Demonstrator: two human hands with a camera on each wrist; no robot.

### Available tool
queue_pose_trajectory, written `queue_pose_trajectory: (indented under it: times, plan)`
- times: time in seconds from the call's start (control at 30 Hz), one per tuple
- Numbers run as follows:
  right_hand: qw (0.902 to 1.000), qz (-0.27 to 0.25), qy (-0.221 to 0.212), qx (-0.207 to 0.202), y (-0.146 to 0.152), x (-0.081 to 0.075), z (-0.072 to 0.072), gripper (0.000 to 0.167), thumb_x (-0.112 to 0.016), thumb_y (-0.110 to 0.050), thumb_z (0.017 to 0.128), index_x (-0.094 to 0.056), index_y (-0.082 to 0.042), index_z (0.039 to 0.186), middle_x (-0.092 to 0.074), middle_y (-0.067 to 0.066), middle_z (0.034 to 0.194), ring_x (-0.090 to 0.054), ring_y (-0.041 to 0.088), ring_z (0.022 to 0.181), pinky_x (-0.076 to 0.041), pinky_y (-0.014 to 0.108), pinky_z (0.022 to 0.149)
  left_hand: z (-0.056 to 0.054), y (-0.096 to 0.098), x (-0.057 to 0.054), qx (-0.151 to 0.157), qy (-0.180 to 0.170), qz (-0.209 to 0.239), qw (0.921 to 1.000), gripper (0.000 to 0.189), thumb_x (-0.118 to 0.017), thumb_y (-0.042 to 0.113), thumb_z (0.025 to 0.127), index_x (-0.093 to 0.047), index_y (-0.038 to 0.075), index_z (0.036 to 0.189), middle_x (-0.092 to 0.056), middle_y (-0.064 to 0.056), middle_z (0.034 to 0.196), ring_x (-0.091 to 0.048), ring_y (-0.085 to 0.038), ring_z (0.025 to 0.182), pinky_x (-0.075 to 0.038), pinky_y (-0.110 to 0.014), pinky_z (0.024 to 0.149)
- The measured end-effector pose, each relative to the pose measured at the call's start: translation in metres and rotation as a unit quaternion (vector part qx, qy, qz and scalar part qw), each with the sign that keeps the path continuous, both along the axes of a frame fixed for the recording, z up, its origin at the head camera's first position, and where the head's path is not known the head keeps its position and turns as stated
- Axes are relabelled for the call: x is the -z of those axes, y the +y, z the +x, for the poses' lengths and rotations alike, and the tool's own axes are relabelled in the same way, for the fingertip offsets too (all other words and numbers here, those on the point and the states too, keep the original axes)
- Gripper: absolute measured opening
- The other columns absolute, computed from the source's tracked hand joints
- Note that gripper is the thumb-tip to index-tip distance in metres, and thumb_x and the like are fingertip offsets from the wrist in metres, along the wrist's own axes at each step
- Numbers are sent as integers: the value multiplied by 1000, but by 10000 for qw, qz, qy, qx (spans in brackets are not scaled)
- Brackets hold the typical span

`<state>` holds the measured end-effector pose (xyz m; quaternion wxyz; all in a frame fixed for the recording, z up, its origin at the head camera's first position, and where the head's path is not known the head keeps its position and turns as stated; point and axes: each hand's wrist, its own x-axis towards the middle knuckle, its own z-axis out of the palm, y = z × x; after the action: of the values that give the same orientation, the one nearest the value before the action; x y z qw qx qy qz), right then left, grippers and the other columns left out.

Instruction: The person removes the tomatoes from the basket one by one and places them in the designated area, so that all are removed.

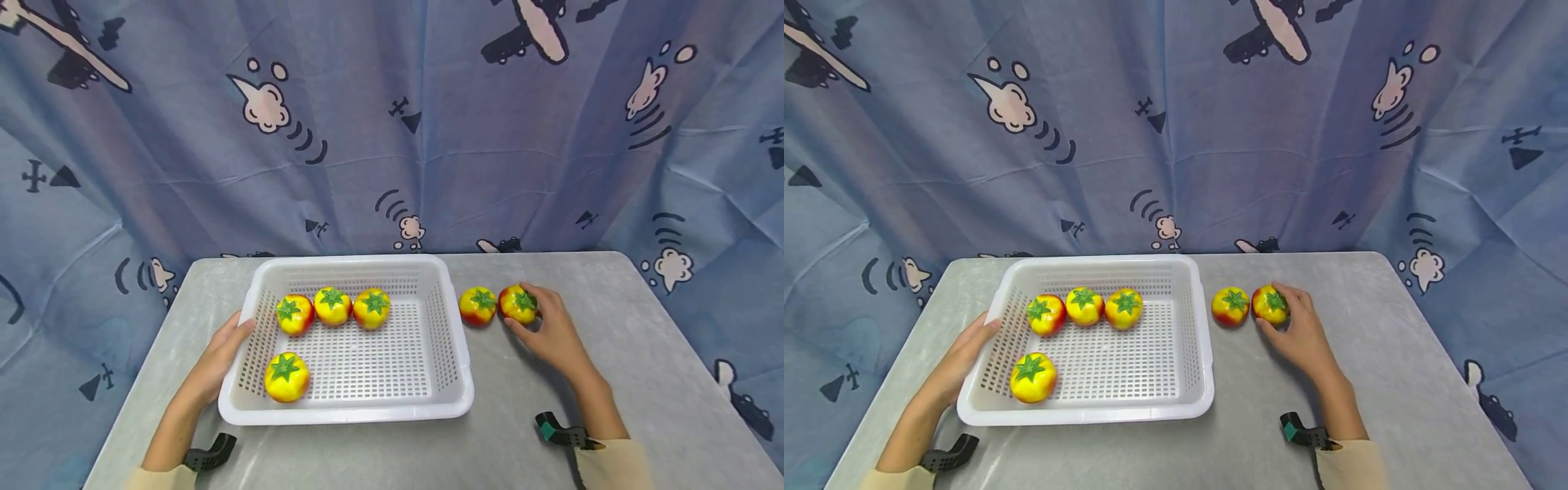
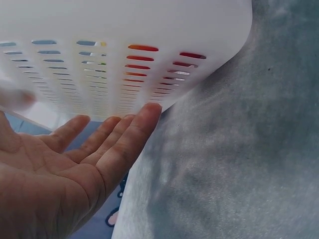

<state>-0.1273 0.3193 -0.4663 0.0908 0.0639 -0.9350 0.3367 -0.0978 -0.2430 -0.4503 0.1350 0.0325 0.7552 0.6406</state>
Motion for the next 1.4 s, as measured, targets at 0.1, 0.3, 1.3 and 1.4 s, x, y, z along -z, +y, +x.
queue_pose_trajectory:
  times: [0.1,0.3,1.3,1.4]
  plan:
    - [10000,70,-36,15,0,3,0,75,-83,-11,91,-45,2,154,-43,36,149,-50,53,130,-51,73,104,0,0,0,-9,-12,13,10000,66,-29,40,117,-7,7,170,-36,-41,160,-59,-53,132,-67,-50,93]
    - [9997,185,-134,62,-2,3,-1,77,-83,-12,91,-44,2,155,-43,36,148,-51,52,128,-51,72,104,1,0,0,29,8,52,10000,66,-29,39,117,-6,8,170,-34,-41,161,-55,-56,135,-66,-51,94]
    - [9991,116,-403,-3,-3,1,0,84,-80,-17,95,-32,5,161,-36,38,155,-45,53,137,-45,74,112,0,-1,2,31,-39,67,10000,66,-28,40,117,-7,7,170,-35,-40,161,-53,-57,137,-66,-51,96]
    - [9990,98,-433,13,-3,0,0,85,-80,-19,96,-31,4,162,-35,38,156,-44,53,138,-45,74,112,0,-1,2,17,-48,48,10000,66,-29,41,117,-7,7,170,-35,-40,161,-53,-57,137,-66,-50,96]
